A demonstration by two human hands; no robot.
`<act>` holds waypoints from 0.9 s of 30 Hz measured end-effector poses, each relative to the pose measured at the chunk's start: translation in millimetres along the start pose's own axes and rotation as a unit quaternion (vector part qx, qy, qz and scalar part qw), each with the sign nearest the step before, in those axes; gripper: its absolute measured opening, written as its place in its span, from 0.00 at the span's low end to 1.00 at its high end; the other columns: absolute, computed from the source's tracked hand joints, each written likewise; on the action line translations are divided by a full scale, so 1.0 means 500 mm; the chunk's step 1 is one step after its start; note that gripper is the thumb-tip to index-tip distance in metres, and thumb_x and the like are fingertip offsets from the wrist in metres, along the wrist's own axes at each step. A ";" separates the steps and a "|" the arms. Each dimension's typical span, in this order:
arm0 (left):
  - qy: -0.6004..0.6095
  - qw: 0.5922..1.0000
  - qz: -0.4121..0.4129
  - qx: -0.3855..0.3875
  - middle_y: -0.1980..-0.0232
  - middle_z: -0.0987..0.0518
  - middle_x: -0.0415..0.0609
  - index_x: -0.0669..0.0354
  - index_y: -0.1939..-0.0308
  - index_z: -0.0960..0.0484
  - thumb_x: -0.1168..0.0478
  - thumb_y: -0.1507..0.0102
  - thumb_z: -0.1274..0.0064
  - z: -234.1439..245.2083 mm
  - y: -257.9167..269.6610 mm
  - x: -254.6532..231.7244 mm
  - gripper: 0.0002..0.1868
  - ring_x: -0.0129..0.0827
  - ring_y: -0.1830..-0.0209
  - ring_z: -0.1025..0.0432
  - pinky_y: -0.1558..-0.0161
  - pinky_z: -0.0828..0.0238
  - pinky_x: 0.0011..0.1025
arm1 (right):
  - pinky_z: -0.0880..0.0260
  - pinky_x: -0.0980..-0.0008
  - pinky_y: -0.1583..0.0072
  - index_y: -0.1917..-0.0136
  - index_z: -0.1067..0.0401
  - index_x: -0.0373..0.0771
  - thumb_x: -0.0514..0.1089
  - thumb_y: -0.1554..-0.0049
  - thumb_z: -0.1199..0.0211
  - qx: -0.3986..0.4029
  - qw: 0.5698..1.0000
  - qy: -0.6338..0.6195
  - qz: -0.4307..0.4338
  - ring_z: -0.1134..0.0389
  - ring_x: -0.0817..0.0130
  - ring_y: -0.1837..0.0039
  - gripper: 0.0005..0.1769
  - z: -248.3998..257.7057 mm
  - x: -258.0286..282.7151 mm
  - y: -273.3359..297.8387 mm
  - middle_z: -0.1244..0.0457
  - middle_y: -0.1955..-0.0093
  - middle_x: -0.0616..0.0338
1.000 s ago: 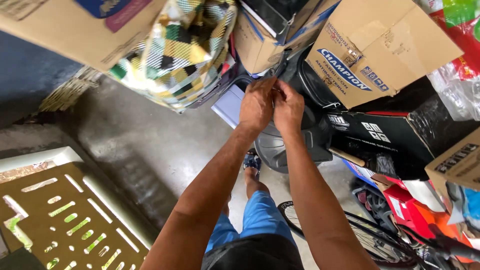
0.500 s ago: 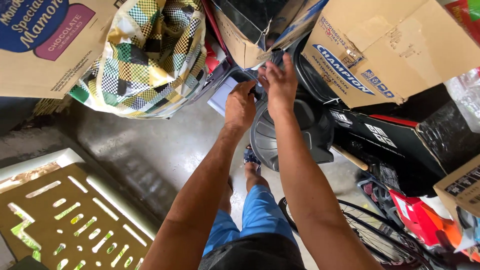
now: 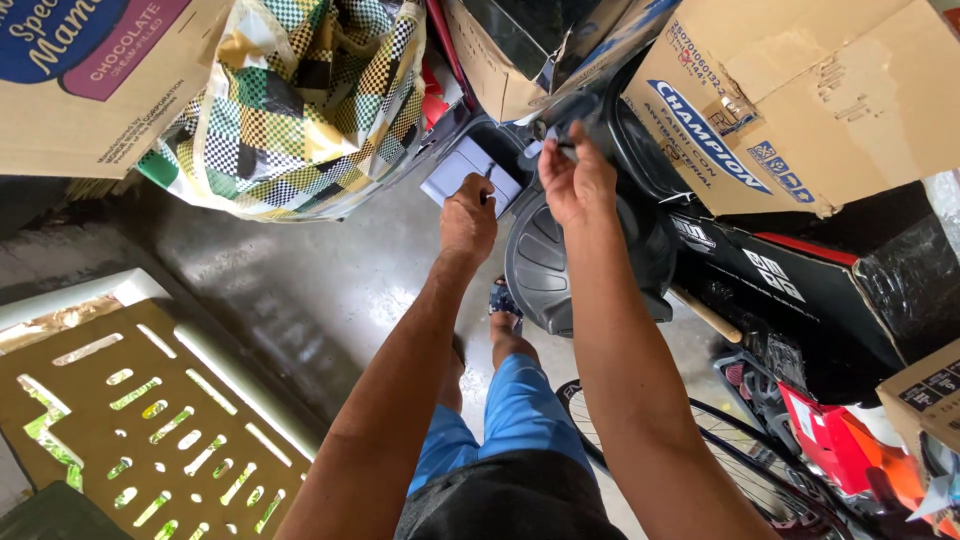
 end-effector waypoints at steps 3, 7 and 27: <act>-0.006 1.000 -0.006 -0.013 0.54 0.17 0.57 0.57 0.52 0.20 0.64 0.34 0.47 0.017 0.015 0.004 0.07 0.54 0.52 0.23 0.50 0.29 0.45 | 0.25 0.69 0.59 0.54 0.32 0.34 0.37 0.41 0.36 0.050 0.997 0.026 -0.059 0.31 0.62 0.61 0.06 0.082 -0.031 -0.042 0.35 0.62 0.50; -0.004 0.991 -0.110 -0.074 0.51 0.17 0.57 0.59 0.50 0.20 0.67 0.36 0.48 0.040 0.037 0.016 0.10 0.55 0.51 0.23 0.50 0.28 0.46 | 0.27 0.69 0.59 0.57 0.33 0.35 0.38 0.39 0.38 0.072 0.993 0.052 -0.079 0.31 0.64 0.61 0.06 0.100 -0.060 0.044 0.35 0.63 0.52; -0.061 0.990 0.069 -0.103 0.58 0.17 0.62 0.55 0.52 0.19 0.55 0.32 0.51 0.286 0.297 0.230 0.11 0.61 0.54 0.24 0.50 0.29 0.51 | 0.25 0.76 0.57 0.57 0.31 0.19 0.32 0.43 0.45 0.007 0.967 0.175 -0.183 0.30 0.63 0.60 0.09 0.231 -0.339 0.369 0.33 0.58 0.44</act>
Point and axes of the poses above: each hand's wrist, its own y-axis away from the middle knuckle, its own z-axis out of the back of the hand, x = y × z, the point moved 8 cm from there along -y, towards the middle knuckle
